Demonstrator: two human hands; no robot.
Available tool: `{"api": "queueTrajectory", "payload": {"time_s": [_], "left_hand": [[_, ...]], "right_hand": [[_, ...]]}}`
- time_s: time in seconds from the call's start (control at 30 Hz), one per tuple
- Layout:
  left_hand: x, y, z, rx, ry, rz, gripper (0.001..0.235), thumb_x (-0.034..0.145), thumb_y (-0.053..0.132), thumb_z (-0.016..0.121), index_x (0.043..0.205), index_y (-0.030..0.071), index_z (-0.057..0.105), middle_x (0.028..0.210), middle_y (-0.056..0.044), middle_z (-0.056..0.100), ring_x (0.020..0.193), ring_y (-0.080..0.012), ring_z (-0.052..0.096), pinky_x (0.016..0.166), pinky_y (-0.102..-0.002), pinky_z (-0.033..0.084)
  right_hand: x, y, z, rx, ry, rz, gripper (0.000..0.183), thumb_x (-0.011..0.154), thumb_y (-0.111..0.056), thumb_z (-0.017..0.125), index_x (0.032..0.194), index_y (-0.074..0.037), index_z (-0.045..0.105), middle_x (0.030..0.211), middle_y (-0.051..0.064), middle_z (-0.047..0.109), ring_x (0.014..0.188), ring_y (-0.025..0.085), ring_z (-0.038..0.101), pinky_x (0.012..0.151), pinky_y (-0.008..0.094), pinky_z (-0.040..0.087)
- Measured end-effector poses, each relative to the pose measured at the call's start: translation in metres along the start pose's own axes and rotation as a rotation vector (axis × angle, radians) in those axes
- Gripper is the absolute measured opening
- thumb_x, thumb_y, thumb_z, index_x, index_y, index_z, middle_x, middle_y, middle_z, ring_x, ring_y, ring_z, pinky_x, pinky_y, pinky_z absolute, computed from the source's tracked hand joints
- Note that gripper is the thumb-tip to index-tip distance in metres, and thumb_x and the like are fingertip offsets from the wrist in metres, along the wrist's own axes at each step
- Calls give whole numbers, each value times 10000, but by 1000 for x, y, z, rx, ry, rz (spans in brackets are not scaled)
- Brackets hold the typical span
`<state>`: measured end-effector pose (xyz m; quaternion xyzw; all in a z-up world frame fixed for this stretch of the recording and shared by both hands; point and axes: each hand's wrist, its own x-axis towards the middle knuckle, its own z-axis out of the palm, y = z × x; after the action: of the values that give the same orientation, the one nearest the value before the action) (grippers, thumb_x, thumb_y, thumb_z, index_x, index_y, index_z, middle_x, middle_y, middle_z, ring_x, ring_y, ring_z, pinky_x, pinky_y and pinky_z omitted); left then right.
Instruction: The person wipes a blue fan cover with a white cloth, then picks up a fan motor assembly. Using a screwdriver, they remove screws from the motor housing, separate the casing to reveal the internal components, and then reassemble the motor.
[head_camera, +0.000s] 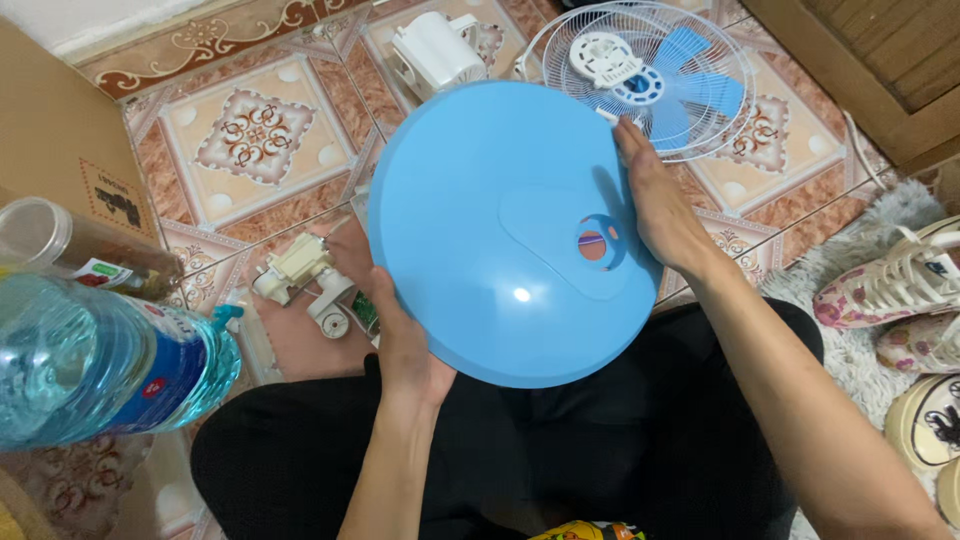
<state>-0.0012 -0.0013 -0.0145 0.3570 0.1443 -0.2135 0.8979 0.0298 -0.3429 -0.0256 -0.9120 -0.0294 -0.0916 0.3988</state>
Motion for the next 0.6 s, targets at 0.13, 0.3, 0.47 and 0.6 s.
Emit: {"api": "queueTrajectory", "payload": {"time_s": [0.13,0.3,0.47,0.6], "left_hand": [[12,-11,-8,-24,58,-22,934,1055,782,382,1783,198,350,1713,-101,545,1609,-361,527,1391,-604,426],[1,6,0,35,-4,-2,944,1082,762,334,1755,100,344,1739,-171,525,1632,-409,499,1402,-616,409],[10,-7,-12,22,7,-51,1000,1014,828,360,1772,176,367,1749,-138,528,1637,-401,497,1408,-607,399],[9,-18,-12,116,-10,-70,984,1055,810,336,1811,182,317,1788,-150,501,1637,-410,498,1396,-617,393]], "right_hand": [[19,-17,4,-45,-11,28,962,1208,-630,19,1803,59,328,1881,327,234,1748,505,185,1439,590,115],[41,-47,16,-135,20,130,1088,1153,-773,29,1821,52,267,1892,327,186,1764,489,137,1433,597,52],[45,-74,26,-288,40,93,994,1205,-711,96,1819,52,269,1856,398,182,1744,546,135,1429,620,76],[44,-90,46,-320,44,-8,883,1246,-616,256,1804,66,318,1835,439,191,1725,588,138,1409,679,97]]}}
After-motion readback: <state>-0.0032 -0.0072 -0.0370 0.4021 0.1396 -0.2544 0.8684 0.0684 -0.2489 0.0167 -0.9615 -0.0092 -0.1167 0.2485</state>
